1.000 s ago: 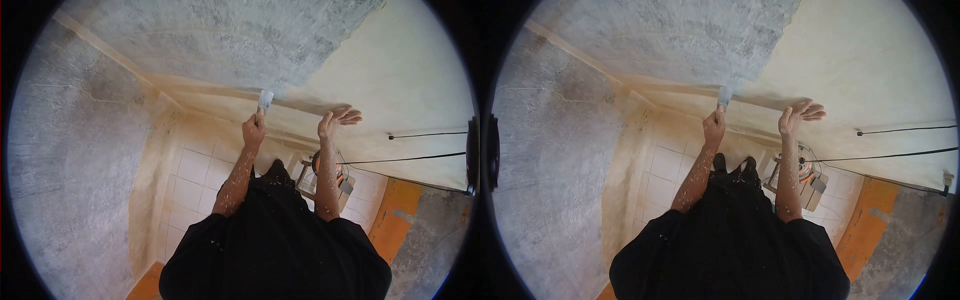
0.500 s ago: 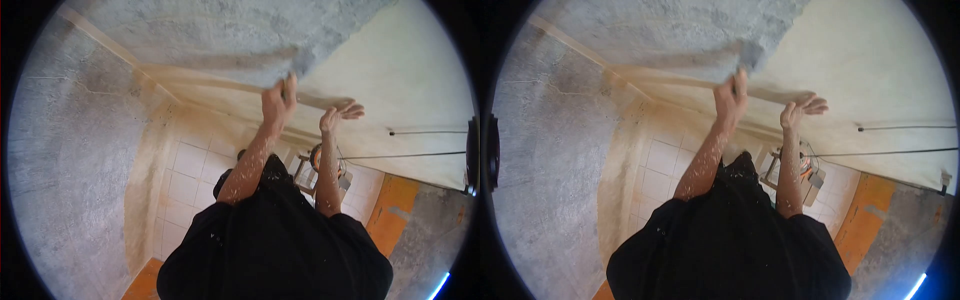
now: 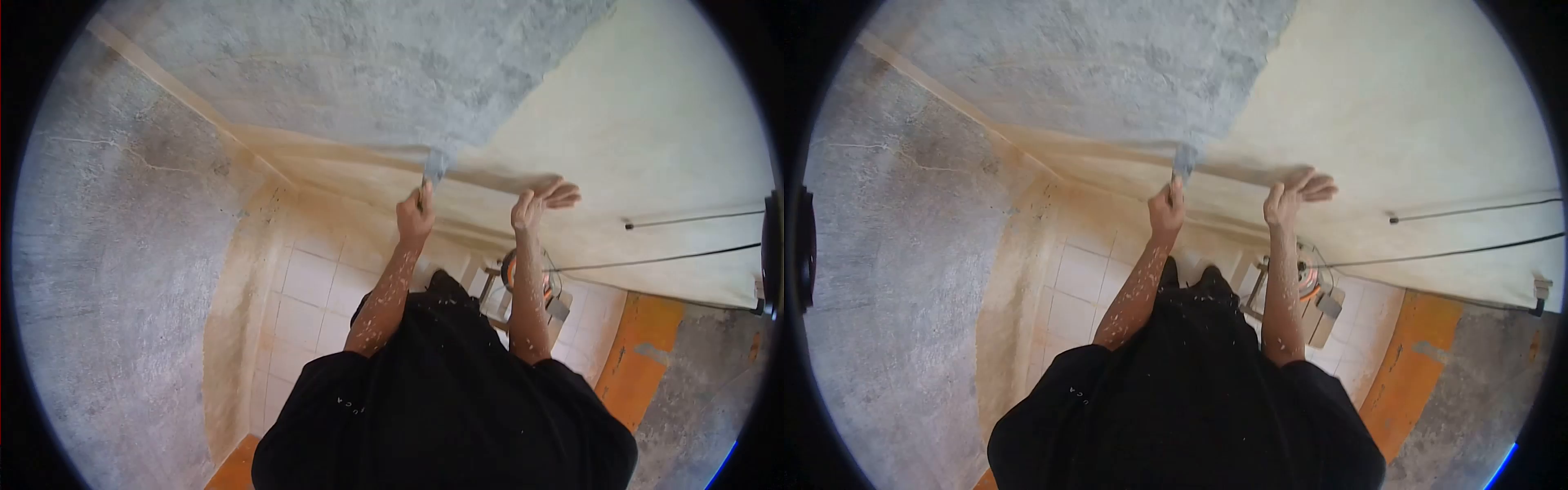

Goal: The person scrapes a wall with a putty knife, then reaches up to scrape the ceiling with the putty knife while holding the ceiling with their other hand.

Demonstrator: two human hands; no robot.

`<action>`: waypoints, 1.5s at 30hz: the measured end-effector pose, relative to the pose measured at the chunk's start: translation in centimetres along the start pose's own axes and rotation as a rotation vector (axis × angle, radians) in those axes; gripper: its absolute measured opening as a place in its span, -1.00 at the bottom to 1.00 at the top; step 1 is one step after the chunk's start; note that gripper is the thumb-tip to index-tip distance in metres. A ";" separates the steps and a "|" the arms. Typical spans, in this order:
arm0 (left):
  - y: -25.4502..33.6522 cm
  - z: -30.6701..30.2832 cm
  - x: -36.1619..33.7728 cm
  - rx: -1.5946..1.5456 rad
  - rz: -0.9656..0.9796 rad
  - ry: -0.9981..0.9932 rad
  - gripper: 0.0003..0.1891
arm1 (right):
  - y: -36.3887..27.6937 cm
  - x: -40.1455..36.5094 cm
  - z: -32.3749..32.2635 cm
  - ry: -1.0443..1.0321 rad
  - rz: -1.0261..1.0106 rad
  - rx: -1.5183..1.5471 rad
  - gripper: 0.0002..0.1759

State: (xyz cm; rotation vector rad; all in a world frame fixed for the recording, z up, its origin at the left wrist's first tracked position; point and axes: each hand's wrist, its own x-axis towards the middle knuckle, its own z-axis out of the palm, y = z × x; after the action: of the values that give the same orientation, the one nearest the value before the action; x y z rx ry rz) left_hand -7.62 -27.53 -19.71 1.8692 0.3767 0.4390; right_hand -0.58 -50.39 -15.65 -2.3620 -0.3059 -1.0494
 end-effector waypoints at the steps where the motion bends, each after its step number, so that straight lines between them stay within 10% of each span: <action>1: 0.8 0.2 -0.4 -0.020 0.007 0.028 -0.49 | -0.2 -0.4 -0.6 -0.008 0.011 0.003 -0.19; 5: -2.4 1.4 -1.5 0.099 0.106 0.040 -0.56 | 0.7 -0.6 -0.3 0.001 -0.032 -0.013 -0.19; 10: 7.8 2.0 0.9 -0.019 0.316 0.042 -0.61 | 0.5 -1.4 -0.6 -0.013 -0.015 -0.039 -0.22; 17: -4.4 1.7 -2.2 0.134 0.034 -0.001 -0.63 | -0.3 -1.0 -1.2 0.076 0.036 -0.147 -0.25; 23: 4.4 4.5 -0.5 0.032 0.255 0.102 -0.59 | -1.4 1.4 -2.4 0.244 -0.070 -0.121 -0.37; 29: -3.1 4.4 -2.2 -0.025 -0.023 0.212 -0.55 | -0.5 1.7 -2.6 0.227 -0.138 -0.142 -0.39; 45: -1.4 4.3 -2.4 -0.039 -0.098 0.175 -0.42 | 1.3 1.5 -1.1 0.264 -0.221 -0.113 -0.38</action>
State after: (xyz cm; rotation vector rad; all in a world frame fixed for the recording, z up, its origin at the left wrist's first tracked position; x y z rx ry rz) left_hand -7.78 -31.76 -22.63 1.7711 0.5709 0.5410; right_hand 0.27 -52.09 -14.49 -2.2877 -0.4244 -1.5015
